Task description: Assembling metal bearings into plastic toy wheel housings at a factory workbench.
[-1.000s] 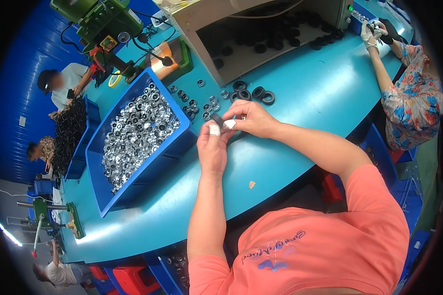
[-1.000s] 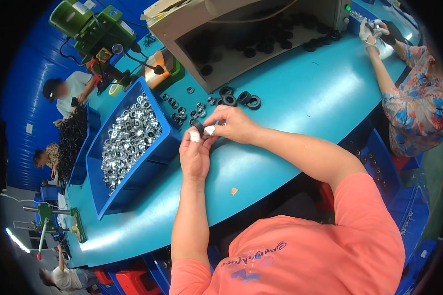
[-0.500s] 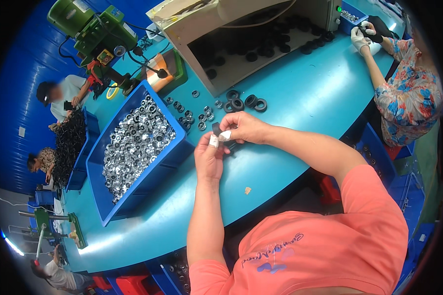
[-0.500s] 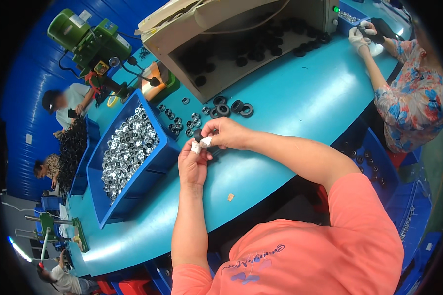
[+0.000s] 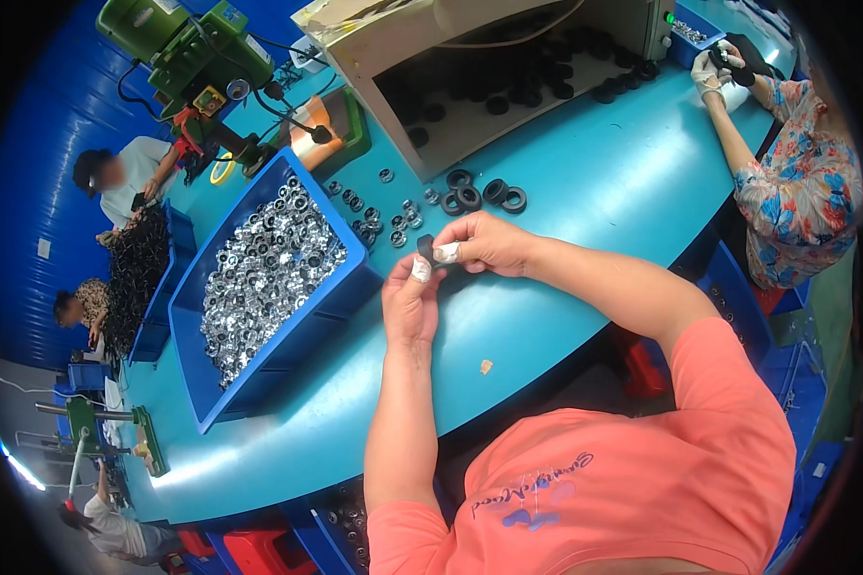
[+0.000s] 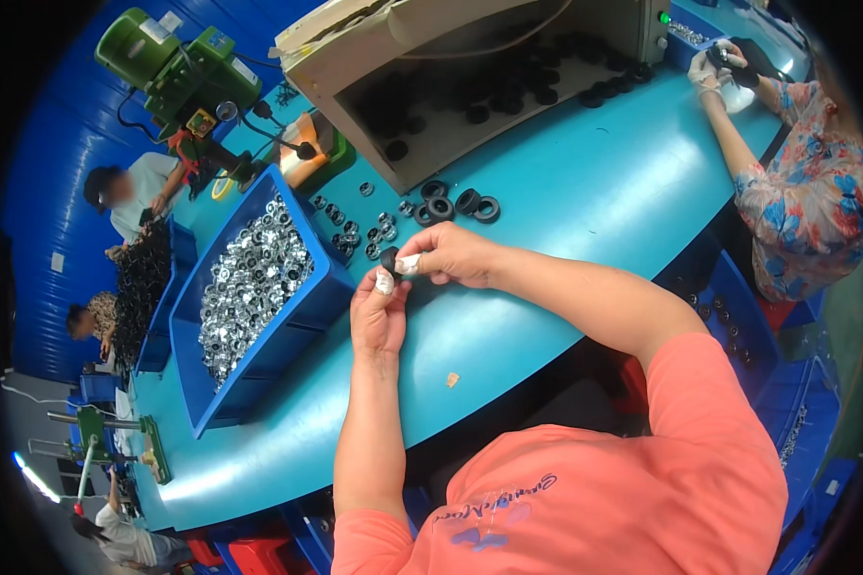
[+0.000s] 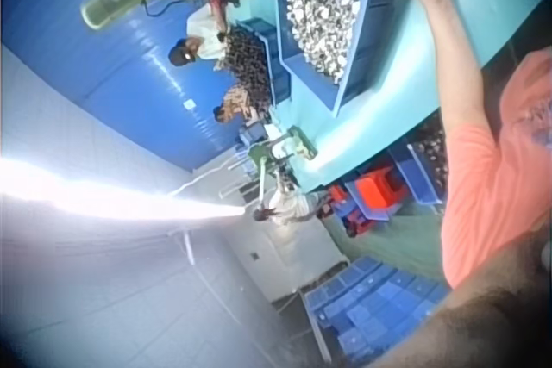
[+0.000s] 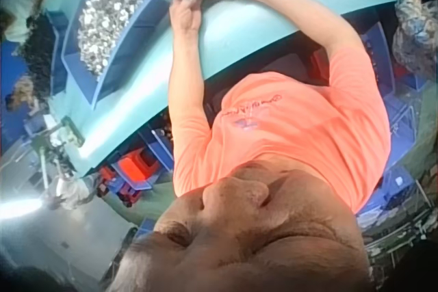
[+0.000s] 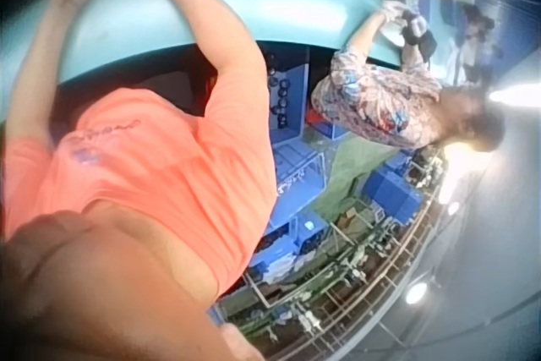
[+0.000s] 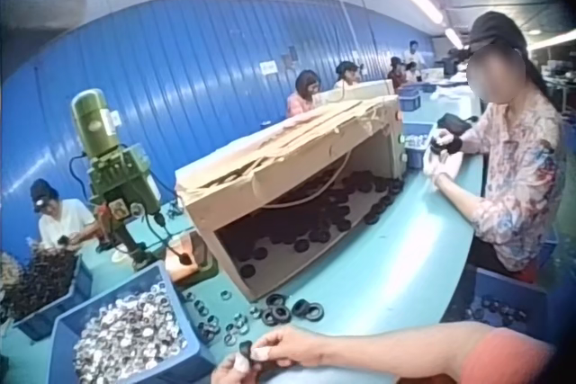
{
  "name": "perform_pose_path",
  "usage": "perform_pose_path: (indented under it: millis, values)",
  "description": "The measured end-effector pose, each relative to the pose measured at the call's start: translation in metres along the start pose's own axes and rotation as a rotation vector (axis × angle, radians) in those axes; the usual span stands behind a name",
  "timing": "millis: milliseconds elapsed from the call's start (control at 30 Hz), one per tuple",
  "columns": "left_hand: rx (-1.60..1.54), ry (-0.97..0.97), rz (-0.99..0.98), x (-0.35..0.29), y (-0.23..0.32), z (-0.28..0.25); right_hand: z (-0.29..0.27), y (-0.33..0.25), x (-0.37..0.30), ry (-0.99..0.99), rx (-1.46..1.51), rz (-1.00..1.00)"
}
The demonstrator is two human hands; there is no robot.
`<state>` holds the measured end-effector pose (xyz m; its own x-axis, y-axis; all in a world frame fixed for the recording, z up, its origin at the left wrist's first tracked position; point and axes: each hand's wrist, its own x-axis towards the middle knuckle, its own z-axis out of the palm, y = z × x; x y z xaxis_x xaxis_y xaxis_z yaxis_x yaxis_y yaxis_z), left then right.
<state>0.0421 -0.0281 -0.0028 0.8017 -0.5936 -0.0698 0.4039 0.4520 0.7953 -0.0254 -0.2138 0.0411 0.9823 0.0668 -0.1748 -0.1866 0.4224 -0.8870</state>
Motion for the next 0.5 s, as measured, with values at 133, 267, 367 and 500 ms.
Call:
perform_pose_path:
  millis: [133,267,367,500]
  values:
    - [0.002,-0.007,-0.017,0.000,0.000,-0.003,-0.006,0.004,0.006,-0.029,-0.009,-0.001]
    - [-0.026,0.005,0.005,0.002,-0.002,-0.006,-0.011,0.010,0.011,0.114,0.038,-0.116]
    - [-0.048,0.004,0.006,0.000,-0.001,-0.002,-0.014,-0.003,0.009,0.035,0.402,-0.094]
    - [-0.083,0.030,-0.004,0.000,0.004,0.005,-0.024,-0.007,0.009,-0.026,0.401,-0.163]
